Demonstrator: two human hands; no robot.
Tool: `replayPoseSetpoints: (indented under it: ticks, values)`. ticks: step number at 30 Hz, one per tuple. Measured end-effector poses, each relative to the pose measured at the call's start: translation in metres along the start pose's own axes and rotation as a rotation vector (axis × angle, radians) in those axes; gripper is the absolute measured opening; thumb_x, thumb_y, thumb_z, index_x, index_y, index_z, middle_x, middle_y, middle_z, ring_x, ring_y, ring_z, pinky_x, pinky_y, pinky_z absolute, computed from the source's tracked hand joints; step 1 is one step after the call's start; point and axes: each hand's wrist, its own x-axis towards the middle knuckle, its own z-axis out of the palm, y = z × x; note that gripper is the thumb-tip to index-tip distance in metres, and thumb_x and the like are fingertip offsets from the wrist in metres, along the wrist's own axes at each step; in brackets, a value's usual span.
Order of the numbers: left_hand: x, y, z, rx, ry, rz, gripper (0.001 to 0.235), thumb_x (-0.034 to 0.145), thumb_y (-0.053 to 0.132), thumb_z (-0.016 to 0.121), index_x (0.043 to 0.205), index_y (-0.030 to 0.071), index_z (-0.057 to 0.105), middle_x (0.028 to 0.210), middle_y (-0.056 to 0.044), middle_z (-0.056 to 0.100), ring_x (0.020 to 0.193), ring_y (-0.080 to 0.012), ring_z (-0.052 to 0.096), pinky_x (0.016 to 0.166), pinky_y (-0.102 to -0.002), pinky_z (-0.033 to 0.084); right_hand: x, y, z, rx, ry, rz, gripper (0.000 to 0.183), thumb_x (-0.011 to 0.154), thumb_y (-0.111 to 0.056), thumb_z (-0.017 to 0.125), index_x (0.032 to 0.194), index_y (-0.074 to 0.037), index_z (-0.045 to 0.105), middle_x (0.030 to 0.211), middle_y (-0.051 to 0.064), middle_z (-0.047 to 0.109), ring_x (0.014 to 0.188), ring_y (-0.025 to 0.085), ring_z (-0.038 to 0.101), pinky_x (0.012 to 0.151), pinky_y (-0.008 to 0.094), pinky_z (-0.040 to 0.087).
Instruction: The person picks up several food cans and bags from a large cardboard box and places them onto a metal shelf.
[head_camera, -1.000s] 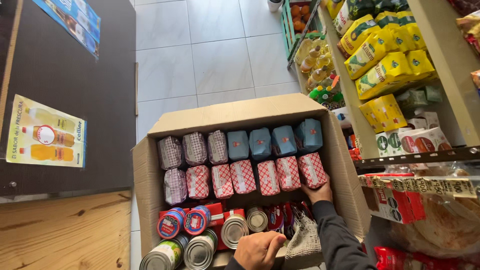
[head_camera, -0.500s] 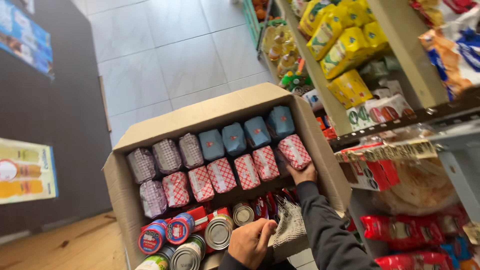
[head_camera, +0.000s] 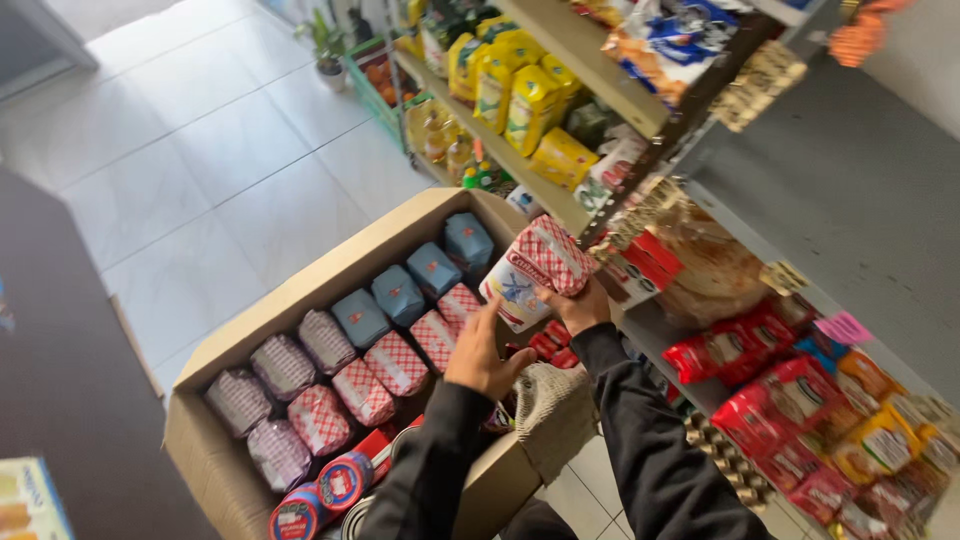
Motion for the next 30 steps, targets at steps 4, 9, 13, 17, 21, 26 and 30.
replayPoseSetpoints:
  ticks: [4, 9, 13, 17, 21, 26, 30]
  values:
    - [0.033, 0.068, -0.017, 0.151, -0.126, -0.006, 0.180, 0.070, 0.070, 0.118, 0.208, 0.021, 0.014, 0.203, -0.039, 0.032, 0.185, -0.0632, 0.038, 0.156, -0.069, 0.032, -0.011, -0.028, -0.055, 0.303, 0.000, -0.003, 0.061, 0.083, -0.042, 0.121, 0.136, -0.024, 0.096, 0.110, 0.008, 0.095, 0.100, 0.023, 0.092, 0.088, 0.040, 0.077]
    - [0.037, 0.152, 0.001, -0.050, -0.035, 0.217, 0.179, 0.064, 0.040, 0.124, 0.204, 0.011, 0.017, 0.184, -0.039, 0.055, 0.171, -0.0627, 0.057, 0.149, -0.070, 0.044, -0.007, -0.008, -0.131, 0.778, 0.077, -0.086, 0.085, 0.084, -0.029, 0.126, 0.157, -0.016, 0.085, 0.131, 0.009, 0.091, 0.115, 0.024, 0.090, 0.097, 0.052, 0.079]
    - [0.051, 0.190, 0.049, 0.012, 0.035, 0.305, 0.182, 0.056, 0.057, 0.122, 0.205, 0.024, 0.023, 0.182, -0.021, 0.059, 0.165, -0.0482, 0.066, 0.141, -0.056, 0.054, -0.029, -0.040, -0.211, 0.791, 0.162, -0.247, 0.075, 0.086, -0.024, 0.122, 0.153, -0.015, 0.088, 0.132, 0.011, 0.094, 0.118, 0.025, 0.090, 0.094, 0.051, 0.079]
    - [0.068, 0.245, 0.082, -0.038, 0.123, 0.473, 0.175, 0.058, 0.063, 0.122, 0.202, 0.017, 0.033, 0.175, -0.023, 0.064, 0.156, -0.0482, 0.070, 0.132, -0.056, 0.059, -0.052, -0.065, -0.279, 0.731, 0.119, -0.436, 0.104, 0.086, -0.019, 0.121, 0.176, -0.014, 0.070, 0.158, 0.014, 0.087, 0.145, 0.027, 0.080, 0.123, 0.056, 0.068]
    - [0.093, 0.289, 0.123, -0.076, 0.222, 0.573, 0.169, 0.064, 0.065, 0.119, 0.202, 0.017, 0.035, 0.171, -0.022, 0.068, 0.151, -0.0471, 0.076, 0.122, -0.060, 0.067, -0.080, -0.120, -0.341, 0.310, 0.173, -0.268, 0.150, 0.077, -0.046, 0.125, 0.193, -0.010, 0.038, 0.187, 0.030, 0.063, 0.171, 0.063, 0.059, 0.138, 0.080, 0.053]
    - [0.149, 0.321, 0.182, -0.086, 0.177, 0.524, 0.176, 0.061, 0.065, 0.119, 0.204, 0.019, 0.026, 0.176, -0.021, 0.064, 0.157, -0.0470, 0.073, 0.132, -0.060, 0.062, -0.062, -0.145, -0.400, 0.044, 0.290, -0.167, 0.123, 0.089, -0.050, 0.117, 0.182, -0.008, 0.050, 0.177, 0.031, 0.072, 0.162, 0.061, 0.070, 0.135, 0.076, 0.061]
    - [0.203, 0.326, 0.216, -0.078, 0.160, 0.658, 0.177, 0.066, 0.061, 0.122, 0.204, 0.009, 0.024, 0.171, -0.028, 0.068, 0.158, -0.0511, 0.072, 0.137, -0.061, 0.059, -0.002, -0.107, -0.413, 0.017, 0.375, -0.272, 0.121, 0.090, -0.056, 0.118, 0.177, -0.007, 0.049, 0.171, 0.037, 0.072, 0.156, 0.068, 0.071, 0.133, 0.082, 0.062]
